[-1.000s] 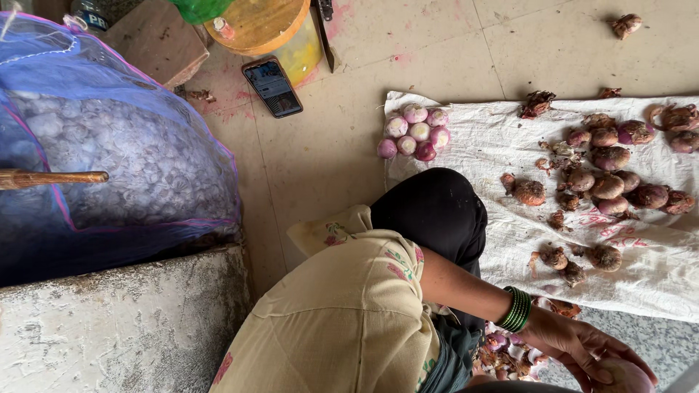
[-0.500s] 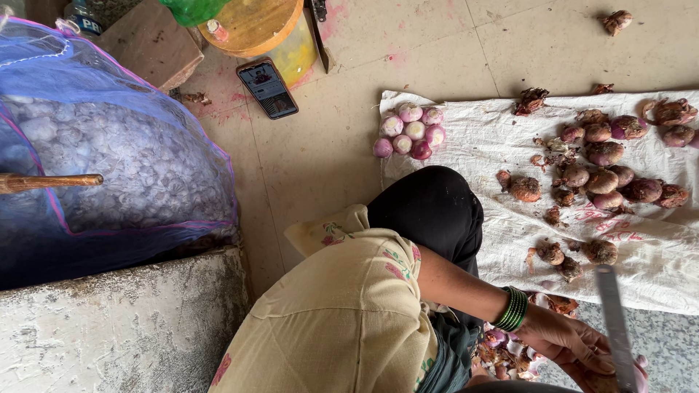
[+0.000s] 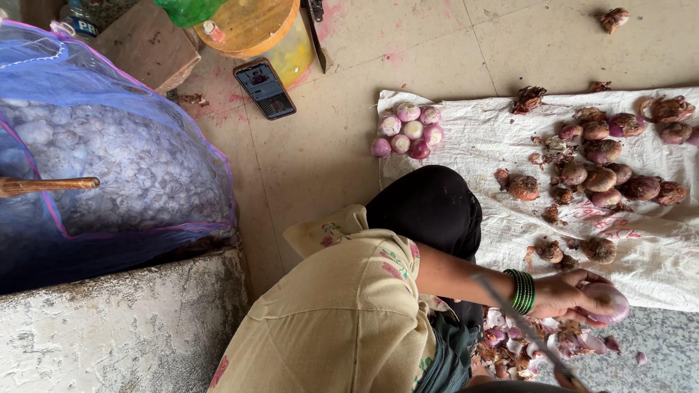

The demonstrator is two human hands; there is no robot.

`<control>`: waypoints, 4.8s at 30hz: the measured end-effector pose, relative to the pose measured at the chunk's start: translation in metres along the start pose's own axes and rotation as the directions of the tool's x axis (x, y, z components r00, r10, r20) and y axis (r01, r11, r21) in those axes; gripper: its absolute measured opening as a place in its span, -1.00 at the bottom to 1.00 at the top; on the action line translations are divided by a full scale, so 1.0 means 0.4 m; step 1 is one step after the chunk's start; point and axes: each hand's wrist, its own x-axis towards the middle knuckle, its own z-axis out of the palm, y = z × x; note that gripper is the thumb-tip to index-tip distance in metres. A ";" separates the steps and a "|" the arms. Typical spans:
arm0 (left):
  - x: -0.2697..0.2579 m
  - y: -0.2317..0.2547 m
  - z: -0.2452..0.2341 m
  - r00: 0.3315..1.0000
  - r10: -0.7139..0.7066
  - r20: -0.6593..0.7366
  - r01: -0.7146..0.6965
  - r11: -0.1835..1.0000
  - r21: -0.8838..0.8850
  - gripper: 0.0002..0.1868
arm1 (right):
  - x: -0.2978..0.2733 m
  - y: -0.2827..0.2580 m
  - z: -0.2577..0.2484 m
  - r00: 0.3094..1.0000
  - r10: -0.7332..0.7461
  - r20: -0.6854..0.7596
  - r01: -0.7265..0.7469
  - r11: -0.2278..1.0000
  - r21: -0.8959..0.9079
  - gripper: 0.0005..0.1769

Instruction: The person trims and peels onions using a knife and by hand, placing the peeled onions into a pile.

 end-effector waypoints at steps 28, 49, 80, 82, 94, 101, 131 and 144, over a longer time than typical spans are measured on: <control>-0.449 0.523 -0.021 0.987 0.074 0.145 -0.098 0.980 0.172 -0.28 | -0.307 -0.092 -0.279 0.973 -0.209 -0.103 0.228 0.774 0.591 -0.67; -0.490 0.891 -0.494 0.804 0.595 0.014 0.176 -0.260 0.949 -0.55 | -0.248 0.063 -0.297 0.928 -0.219 -0.302 0.251 0.965 0.072 -0.67; 0.126 0.581 -0.238 0.629 0.640 0.442 -0.198 -0.418 0.887 -0.46 | -0.357 -0.051 -0.266 0.893 -0.448 0.038 0.326 0.586 -0.742 -0.54; 0.132 0.580 -0.229 0.716 0.630 0.300 0.018 -0.446 0.895 -0.51 | -0.322 0.002 -0.271 0.960 -0.280 -0.005 0.162 0.570 -0.806 -0.56; -0.010 0.244 -0.060 0.890 0.377 0.258 -0.445 0.841 0.307 0.04 | -0.293 -0.021 -0.251 0.874 -0.475 -0.100 0.307 0.700 -0.645 -0.60; -0.224 0.030 -0.012 0.957 -0.287 0.038 0.261 0.913 0.312 -0.50 | -0.299 -0.087 -0.173 0.967 -0.230 -0.109 0.176 0.912 -0.370 -0.52; -0.372 0.100 0.119 0.844 0.025 0.535 -0.305 0.844 0.442 -0.46 | -0.338 -0.160 0.053 0.911 -0.413 0.015 0.404 0.883 -0.239 -0.50; -0.371 0.183 0.148 0.827 -0.292 0.480 -0.329 0.440 0.835 -0.38 | -0.350 -0.222 -0.008 0.849 -0.526 -0.046 0.442 0.756 -0.483 -0.68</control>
